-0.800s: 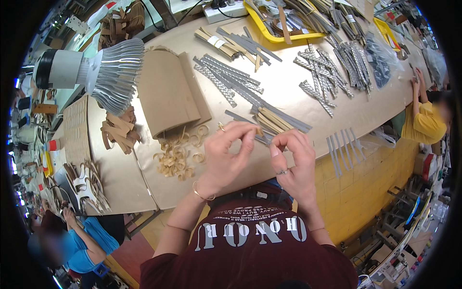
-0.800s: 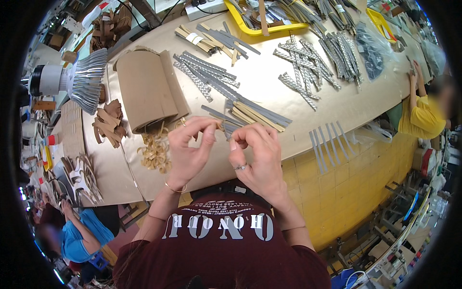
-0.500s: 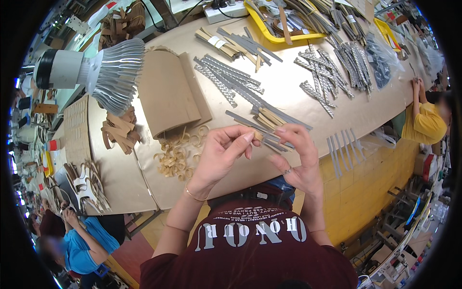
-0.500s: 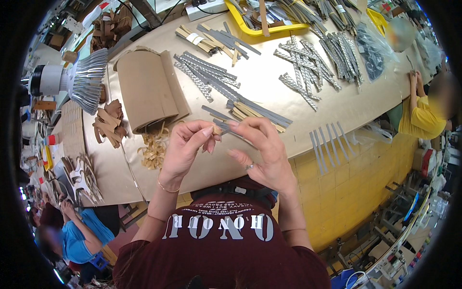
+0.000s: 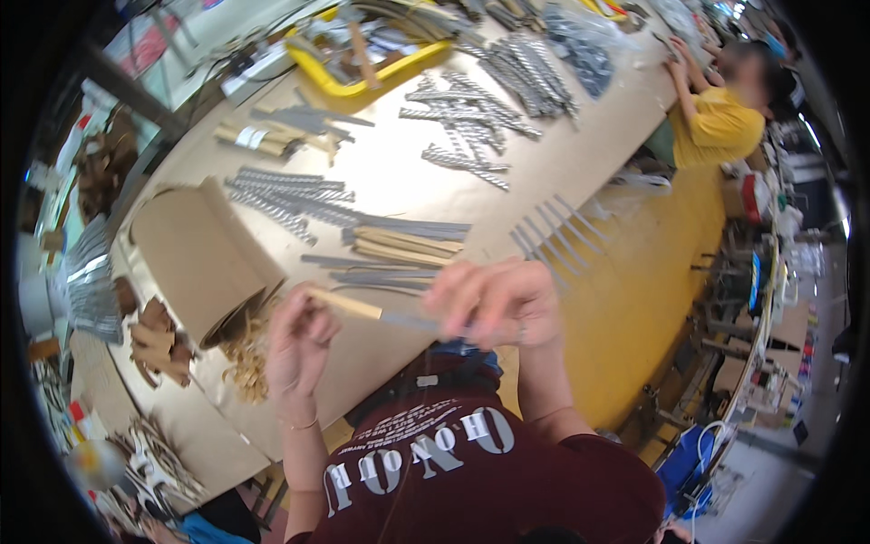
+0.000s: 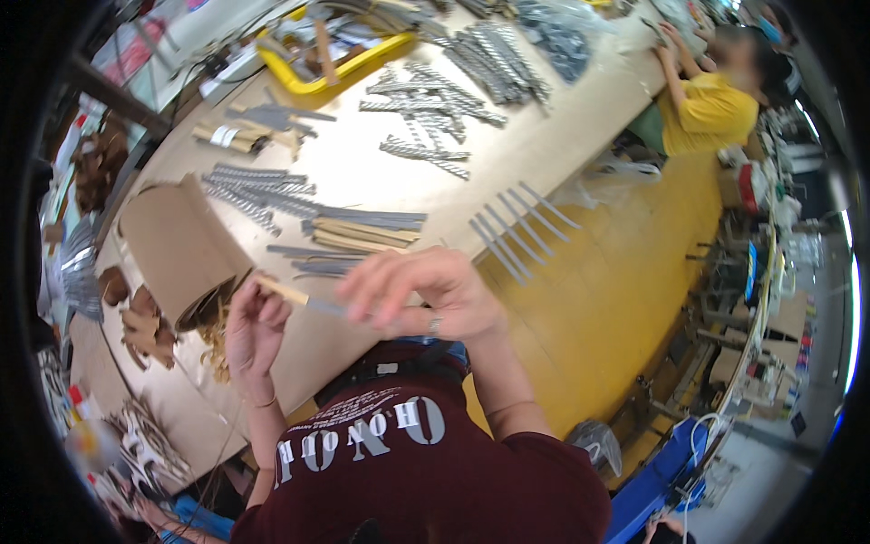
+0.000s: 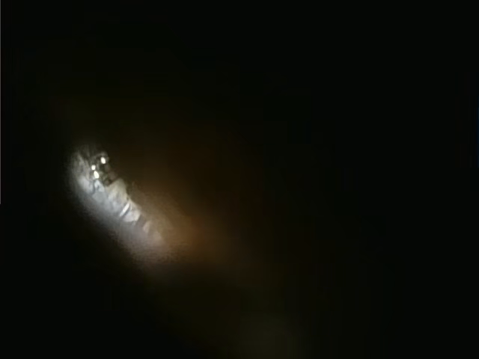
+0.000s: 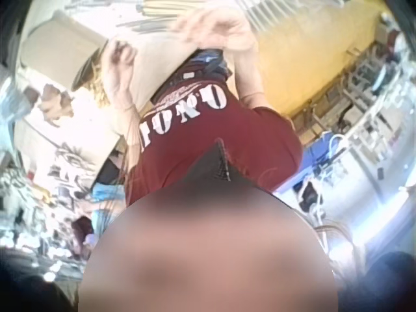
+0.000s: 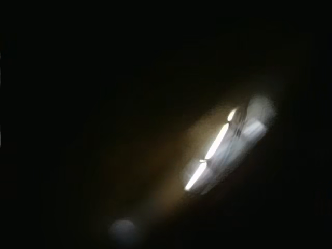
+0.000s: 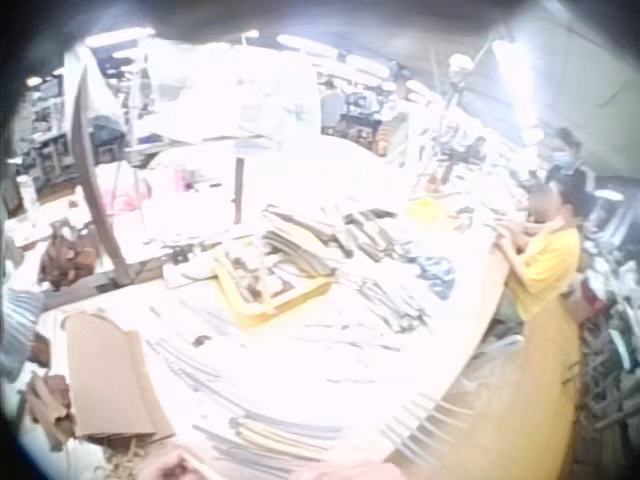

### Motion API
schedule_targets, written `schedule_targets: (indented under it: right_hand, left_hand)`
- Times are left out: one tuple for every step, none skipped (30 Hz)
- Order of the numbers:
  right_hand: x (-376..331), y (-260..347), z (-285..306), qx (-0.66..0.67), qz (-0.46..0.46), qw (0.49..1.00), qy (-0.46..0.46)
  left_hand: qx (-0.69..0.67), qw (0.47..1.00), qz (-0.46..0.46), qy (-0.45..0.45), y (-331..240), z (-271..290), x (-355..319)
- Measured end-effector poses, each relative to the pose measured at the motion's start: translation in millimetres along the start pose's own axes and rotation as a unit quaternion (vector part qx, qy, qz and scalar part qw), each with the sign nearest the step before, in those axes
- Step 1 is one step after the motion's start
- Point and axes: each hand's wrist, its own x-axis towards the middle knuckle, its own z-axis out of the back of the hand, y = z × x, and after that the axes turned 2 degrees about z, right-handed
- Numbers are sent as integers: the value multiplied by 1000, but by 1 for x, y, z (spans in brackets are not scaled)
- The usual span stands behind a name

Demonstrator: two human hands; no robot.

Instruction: The person repeatedly picks up thin strips of material from a table, aligns them, and joins them together by hand. The person places the assembled strips back on the table among other similar pieces. Other workers are visible in the background performing similar tasks.

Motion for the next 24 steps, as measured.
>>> schedule_targets:
  right_hand:
    - [-4, 10, 13, 63, 0, 998, 19]
    - [-10, 19, 23, 98, 32, 995, 19]
    - [-16, 28, 33, 67, 60, 996, -21]
    - [-24, 38, 44, 43, 80, 994, -58]
    - [-33, 49, 56, -36, 73, 990, -114]
    - [-41, 59, 70, -116, 65, 977, -167]
    - [-49, 70, 87, -232, -10, 951, -204]
    - [-57, 78, 105, -344, -95, 902, -242]
    - [-62, 79, 125, -396, -142, 867, -265]
    - [-65, 75, 146, -446, -197, 823, -290]
    - [-68, 70, 165, -492, -250, 776, -306]
    - [-71, 67, 181, -523, -270, 743, -317]
    - [-73, 63, 195, -553, -288, 714, -320]
    - [-72, 58, 207, -575, -322, 674, -334]
    - [-70, 53, 216, -557, -300, 701, -328]
    - [-67, 48, 223, -534, -295, 718, -335]
    - [-65, 44, 225, -511, -316, 710, -366]
    - [-63, 41, 226, -514, -315, 717, -350]
    - [-60, 39, 227, -517, -341, 700, -357]
    - [-59, 37, 227, -513, -350, 700, -352]
    - [-59, 36, 227, -542, -378, 655, -367]
    - [-59, 35, 228, -565, -390, 627, -370]
    - [-61, 34, 230, -582, -385, 620, -359]
    - [-64, 34, 232, -639, -405, 535, -377]
  left_hand:
    - [-6, 1000, -4, -6, -2, 7, 0]
    - [-17, 1000, -9, -10, -3, 13, -2]
    - [-29, 999, -22, -8, -3, 19, -1]
    - [-24, 998, -31, -39, -3, 24, -3]
    - [-22, 997, -41, -66, -3, 27, -5]
    - [-21, 994, -54, -90, -3, 31, -5]
    - [-1, 994, -62, -93, -3, 33, -6]
    - [18, 993, -69, -96, -3, 34, -7]
    - [36, 991, -77, -99, -2, 34, -7]
    - [47, 992, -76, -88, -2, 33, -6]
    - [57, 992, -76, -78, 0, 31, -6]
    - [66, 992, -77, -70, 2, 28, -7]
    - [74, 993, -68, -67, 5, 24, -7]
    - [85, 992, -62, -65, 7, 21, -8]
    - [97, 992, -54, -64, 10, 17, -9]
    - [105, 991, -52, -66, 13, 12, -10]
    - [121, 990, -46, -54, 14, 9, -10]
    - [136, 989, -40, -43, 15, 5, -11]
    - [151, 987, -32, -38, 16, 2, -11]
    - [151, 988, -27, -29, 17, -2, -13]
    - [170, 985, -28, -31, 18, -4, -14]
    - [188, 981, -28, -34, 18, -7, -14]
    - [207, 977, -28, -31, 19, -8, -16]
    - [213, 976, -27, -40, 20, -9, -16]
